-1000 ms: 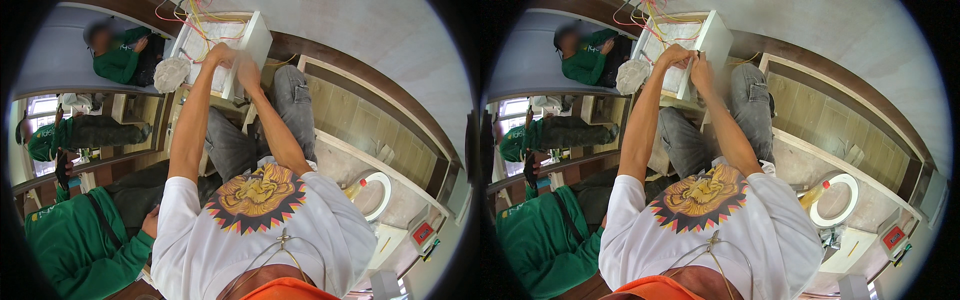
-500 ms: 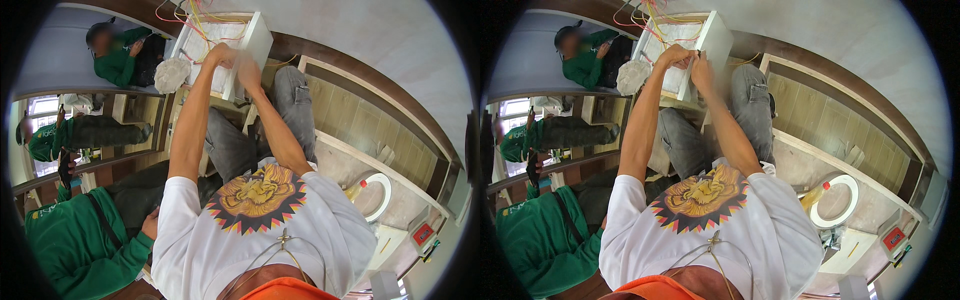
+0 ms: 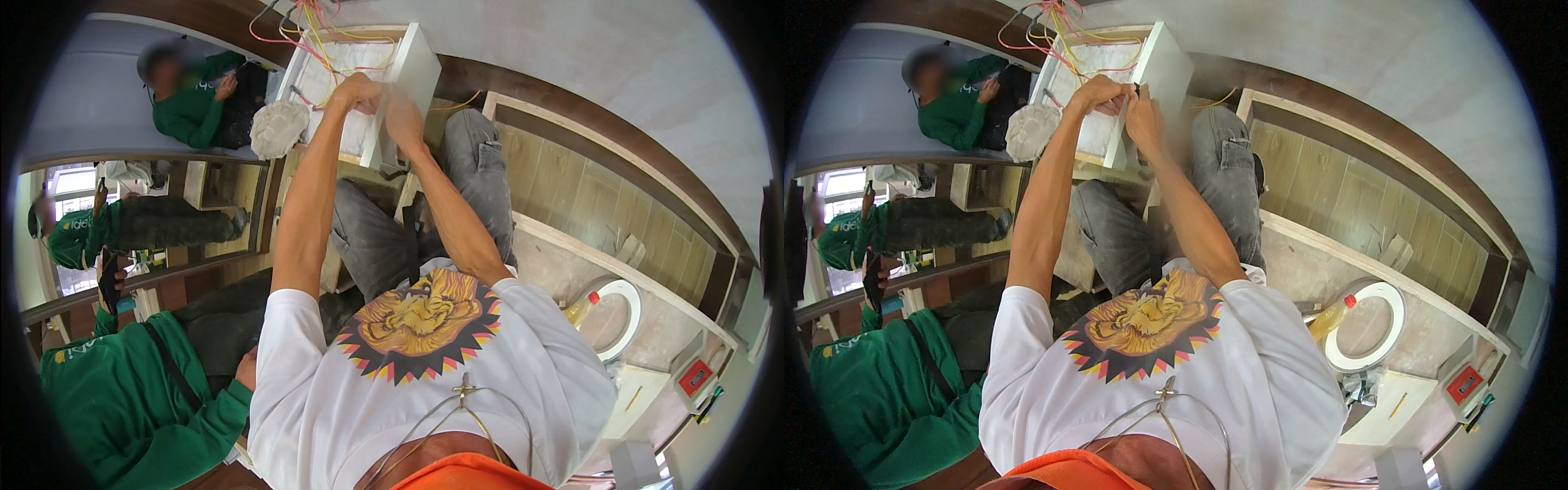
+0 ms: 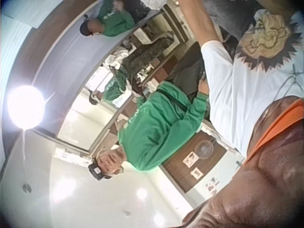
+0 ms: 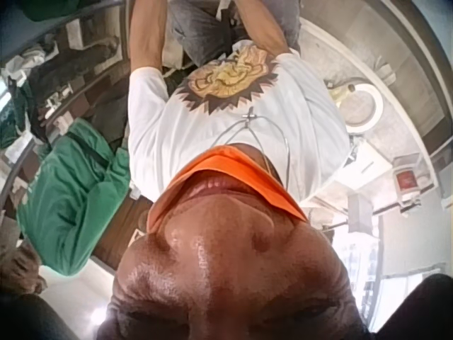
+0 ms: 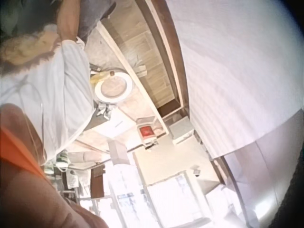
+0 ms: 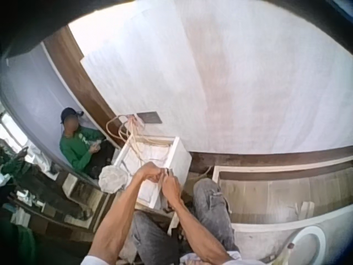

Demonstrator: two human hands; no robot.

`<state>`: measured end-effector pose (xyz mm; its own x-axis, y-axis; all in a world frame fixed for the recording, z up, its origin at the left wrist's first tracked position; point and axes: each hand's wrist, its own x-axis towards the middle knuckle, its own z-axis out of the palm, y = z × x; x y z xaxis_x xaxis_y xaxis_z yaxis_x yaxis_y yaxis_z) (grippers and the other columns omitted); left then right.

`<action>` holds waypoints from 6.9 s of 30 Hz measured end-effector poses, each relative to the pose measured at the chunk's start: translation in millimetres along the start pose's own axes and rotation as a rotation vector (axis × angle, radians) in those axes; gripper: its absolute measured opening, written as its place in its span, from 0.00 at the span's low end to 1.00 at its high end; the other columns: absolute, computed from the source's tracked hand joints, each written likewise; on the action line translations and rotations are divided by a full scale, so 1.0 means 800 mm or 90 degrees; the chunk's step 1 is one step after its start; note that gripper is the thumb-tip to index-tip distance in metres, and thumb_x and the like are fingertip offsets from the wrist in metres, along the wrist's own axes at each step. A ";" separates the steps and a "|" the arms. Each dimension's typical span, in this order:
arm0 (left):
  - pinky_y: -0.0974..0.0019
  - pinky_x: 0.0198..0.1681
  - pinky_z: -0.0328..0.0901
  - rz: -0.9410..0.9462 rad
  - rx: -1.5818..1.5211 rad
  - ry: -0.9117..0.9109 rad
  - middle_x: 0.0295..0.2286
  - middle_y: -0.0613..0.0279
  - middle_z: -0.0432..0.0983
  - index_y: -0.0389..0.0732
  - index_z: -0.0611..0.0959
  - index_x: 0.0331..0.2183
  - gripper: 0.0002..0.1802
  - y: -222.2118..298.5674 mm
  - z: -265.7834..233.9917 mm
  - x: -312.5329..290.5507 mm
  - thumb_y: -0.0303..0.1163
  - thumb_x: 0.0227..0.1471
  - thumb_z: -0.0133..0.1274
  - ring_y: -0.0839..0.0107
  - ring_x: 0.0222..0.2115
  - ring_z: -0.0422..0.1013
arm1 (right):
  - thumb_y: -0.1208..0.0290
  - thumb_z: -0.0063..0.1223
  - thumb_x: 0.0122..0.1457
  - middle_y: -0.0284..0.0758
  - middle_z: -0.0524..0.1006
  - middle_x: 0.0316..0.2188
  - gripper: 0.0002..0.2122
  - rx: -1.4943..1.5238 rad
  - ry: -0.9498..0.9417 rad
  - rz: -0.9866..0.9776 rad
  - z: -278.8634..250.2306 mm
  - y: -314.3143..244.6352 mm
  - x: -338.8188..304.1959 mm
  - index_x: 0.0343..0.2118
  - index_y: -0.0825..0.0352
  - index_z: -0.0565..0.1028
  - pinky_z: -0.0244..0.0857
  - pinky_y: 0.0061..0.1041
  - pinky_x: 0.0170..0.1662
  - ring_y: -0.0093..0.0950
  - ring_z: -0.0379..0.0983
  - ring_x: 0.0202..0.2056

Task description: The person sands the edges and corners of a white cabinet using a sanding block. They work on multiple sections of the cabinet, including the top edge and side panels, while seated on the floor.

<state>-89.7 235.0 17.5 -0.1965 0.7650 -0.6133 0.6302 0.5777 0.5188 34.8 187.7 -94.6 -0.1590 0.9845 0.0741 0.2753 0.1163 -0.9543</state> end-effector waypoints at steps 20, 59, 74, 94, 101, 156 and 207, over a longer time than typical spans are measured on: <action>0.60 0.33 0.79 -0.014 0.021 0.037 0.27 0.48 0.80 0.27 0.83 0.31 0.32 -0.002 0.002 0.009 0.53 0.46 0.66 0.60 0.26 0.79 | 0.57 0.35 0.71 0.60 0.77 0.39 0.23 0.003 -0.012 0.044 -0.029 -0.034 -0.004 0.60 0.70 0.64 0.67 0.53 0.45 0.58 0.74 0.44; 0.53 0.42 0.72 0.090 0.317 0.346 0.34 0.52 0.84 0.39 0.84 0.44 0.29 0.000 0.069 -0.047 0.54 0.50 0.62 0.54 0.38 0.80 | 0.51 0.38 0.70 0.34 0.77 0.28 0.24 0.342 -0.065 0.242 -0.038 0.092 -0.022 0.54 0.69 0.73 0.65 0.26 0.29 0.24 0.72 0.25; 0.55 0.37 0.71 0.059 0.334 0.355 0.29 0.55 0.84 0.41 0.86 0.43 0.26 -0.015 0.076 -0.082 0.53 0.51 0.60 0.55 0.32 0.80 | 0.51 0.45 0.69 0.34 0.77 0.28 0.21 0.546 -0.053 0.423 -0.074 0.043 -0.015 0.43 0.67 0.76 0.66 0.23 0.28 0.23 0.72 0.25; 0.58 0.36 0.72 0.159 0.136 0.385 0.28 0.50 0.83 0.37 0.86 0.39 0.18 -0.057 0.086 -0.128 0.42 0.54 0.60 0.58 0.30 0.80 | 0.52 0.49 0.67 0.29 0.72 0.26 0.20 0.506 -0.048 0.385 -0.056 0.073 -0.019 0.52 0.64 0.73 0.61 0.19 0.23 0.19 0.66 0.22; 0.57 0.36 0.71 0.243 0.072 0.434 0.27 0.51 0.83 0.37 0.86 0.38 0.18 -0.079 0.097 -0.123 0.42 0.55 0.60 0.57 0.28 0.79 | 0.54 0.47 0.69 0.29 0.71 0.27 0.21 0.432 -0.024 0.317 -0.068 0.058 -0.032 0.55 0.66 0.71 0.63 0.19 0.25 0.19 0.67 0.24; 0.61 0.48 0.75 0.068 -0.131 -0.036 0.41 0.46 0.80 0.26 0.80 0.47 0.38 0.001 0.000 -0.016 0.55 0.53 0.62 0.58 0.40 0.80 | 0.55 0.31 0.70 0.65 0.74 0.48 0.31 0.030 -0.016 0.153 -0.042 -0.074 -0.007 0.60 0.82 0.64 0.64 0.47 0.55 0.58 0.71 0.51; 0.68 0.27 0.69 0.096 0.018 0.112 0.20 0.67 0.71 0.32 0.83 0.26 0.27 0.003 0.025 0.006 0.51 0.53 0.63 0.74 0.20 0.67 | 0.62 0.33 0.71 0.61 0.77 0.39 0.21 0.055 0.008 0.071 -0.030 -0.024 0.007 0.52 0.76 0.70 0.66 0.48 0.45 0.59 0.74 0.42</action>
<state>-74.1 234.2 4.3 -0.2253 0.8810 -0.4159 0.6824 0.4474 0.5781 51.1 194.4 -68.6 -0.1202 0.9923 -0.0308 0.2084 -0.0051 -0.9780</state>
